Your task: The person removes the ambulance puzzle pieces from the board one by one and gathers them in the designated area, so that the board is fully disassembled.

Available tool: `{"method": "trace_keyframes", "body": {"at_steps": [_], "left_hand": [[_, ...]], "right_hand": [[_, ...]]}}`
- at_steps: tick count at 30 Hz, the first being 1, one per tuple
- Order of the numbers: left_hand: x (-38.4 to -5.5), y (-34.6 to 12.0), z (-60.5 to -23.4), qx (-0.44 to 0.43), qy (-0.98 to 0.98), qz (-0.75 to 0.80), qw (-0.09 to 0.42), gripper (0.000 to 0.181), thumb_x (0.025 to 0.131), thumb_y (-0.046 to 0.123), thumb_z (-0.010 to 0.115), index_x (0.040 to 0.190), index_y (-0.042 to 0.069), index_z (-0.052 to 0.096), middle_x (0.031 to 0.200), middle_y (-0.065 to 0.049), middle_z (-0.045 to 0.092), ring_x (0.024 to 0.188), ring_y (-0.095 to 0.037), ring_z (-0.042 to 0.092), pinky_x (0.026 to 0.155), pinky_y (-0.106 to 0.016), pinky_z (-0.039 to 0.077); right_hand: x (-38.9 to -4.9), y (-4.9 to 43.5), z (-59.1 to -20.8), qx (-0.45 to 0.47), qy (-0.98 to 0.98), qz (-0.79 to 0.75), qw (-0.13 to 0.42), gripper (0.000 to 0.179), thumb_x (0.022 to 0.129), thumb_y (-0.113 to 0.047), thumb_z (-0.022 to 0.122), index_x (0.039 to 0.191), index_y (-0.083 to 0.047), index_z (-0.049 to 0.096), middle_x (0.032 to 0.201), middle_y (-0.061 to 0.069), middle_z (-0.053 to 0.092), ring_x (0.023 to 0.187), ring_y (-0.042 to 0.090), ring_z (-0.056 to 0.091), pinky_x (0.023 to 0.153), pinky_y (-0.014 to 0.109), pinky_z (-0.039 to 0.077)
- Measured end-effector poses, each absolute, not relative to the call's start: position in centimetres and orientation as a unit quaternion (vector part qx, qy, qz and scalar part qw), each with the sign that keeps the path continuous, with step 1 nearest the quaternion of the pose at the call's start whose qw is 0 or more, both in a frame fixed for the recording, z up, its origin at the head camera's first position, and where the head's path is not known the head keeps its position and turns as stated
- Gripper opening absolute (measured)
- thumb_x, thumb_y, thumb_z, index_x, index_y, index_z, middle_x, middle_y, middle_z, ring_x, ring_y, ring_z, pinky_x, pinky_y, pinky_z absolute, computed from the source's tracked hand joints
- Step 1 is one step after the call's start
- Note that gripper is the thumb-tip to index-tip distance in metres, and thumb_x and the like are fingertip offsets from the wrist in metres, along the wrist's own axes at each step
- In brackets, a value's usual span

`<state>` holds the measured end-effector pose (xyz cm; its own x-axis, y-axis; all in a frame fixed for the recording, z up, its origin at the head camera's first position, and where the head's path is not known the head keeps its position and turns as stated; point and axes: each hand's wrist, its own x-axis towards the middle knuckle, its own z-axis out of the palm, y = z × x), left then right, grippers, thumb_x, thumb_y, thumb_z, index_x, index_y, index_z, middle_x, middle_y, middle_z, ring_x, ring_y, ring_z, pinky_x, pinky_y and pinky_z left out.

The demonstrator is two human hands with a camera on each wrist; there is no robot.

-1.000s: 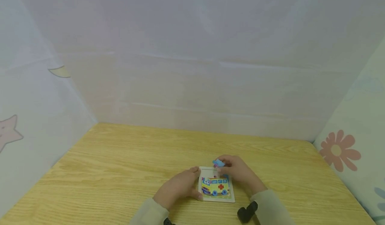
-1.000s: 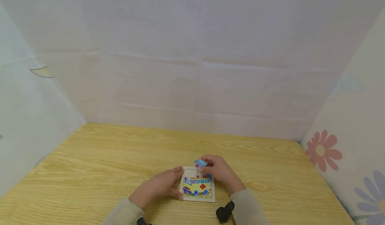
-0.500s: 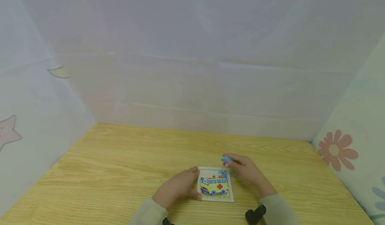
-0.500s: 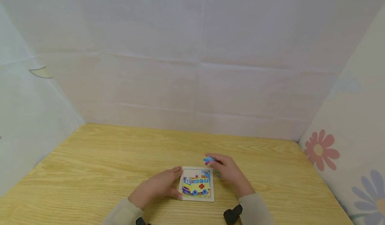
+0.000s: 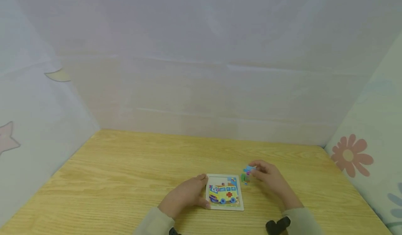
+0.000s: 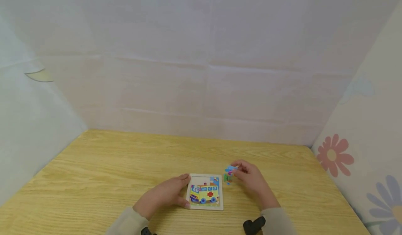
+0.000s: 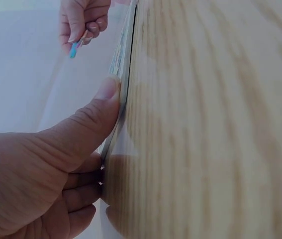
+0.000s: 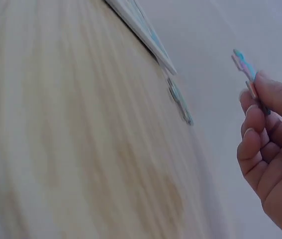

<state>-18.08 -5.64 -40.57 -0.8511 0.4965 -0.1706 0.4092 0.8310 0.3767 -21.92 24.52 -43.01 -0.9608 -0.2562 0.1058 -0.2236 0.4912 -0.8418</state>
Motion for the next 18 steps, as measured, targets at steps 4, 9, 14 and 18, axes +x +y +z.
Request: {"method": "trace_keyframes", "body": {"at_steps": [4,9,14,18], "left_hand": [[-18.08,-5.65,-40.61,0.240,0.947,0.166,0.133,0.092,0.068,0.045,0.075,0.138,-0.003,0.039,0.146,-0.016,0.035,0.133,-0.031,0.036,0.110,-0.040,0.031],[-18.02,-5.67,-40.58,0.239,0.948,0.165,0.133,0.092,0.069,0.045,0.075,0.138,-0.002,0.038,0.146,-0.016,0.035,0.133,-0.030,0.036,0.110,-0.040,0.031],[-18.04,-5.69,-40.49,0.239,0.946,0.171,0.135,0.091,0.070,0.044,0.075,0.138,-0.002,0.038,0.146,-0.016,0.035,0.133,-0.031,0.036,0.110,-0.040,0.032],[-18.07,-5.73,-40.53,0.239,0.946,0.175,0.136,0.091,0.070,0.045,0.074,0.139,-0.002,0.038,0.146,-0.016,0.035,0.133,-0.031,0.036,0.110,-0.040,0.032]], "right_hand": [[-21.75,25.19,-43.14,-0.085,0.872,-0.482,0.011,0.024,0.092,-0.018,0.057,0.113,-0.006,0.061,0.080,0.005,0.055,0.072,0.013,0.050,0.062,0.023,0.048],[-21.35,25.35,-42.82,-0.042,0.874,-0.484,0.019,0.023,0.093,-0.016,0.056,0.112,-0.004,0.061,0.090,0.006,0.060,0.080,0.014,0.050,0.067,0.023,0.047],[-21.17,25.36,-42.76,-0.028,0.879,-0.476,0.029,0.023,0.093,-0.015,0.055,0.111,-0.003,0.062,0.097,0.007,0.062,0.085,0.016,0.051,0.073,0.025,0.046],[-21.49,25.47,-43.22,-0.017,0.886,-0.462,0.029,0.022,0.092,-0.012,0.056,0.110,-0.002,0.063,0.091,0.007,0.060,0.082,0.017,0.050,0.070,0.026,0.045]]}}
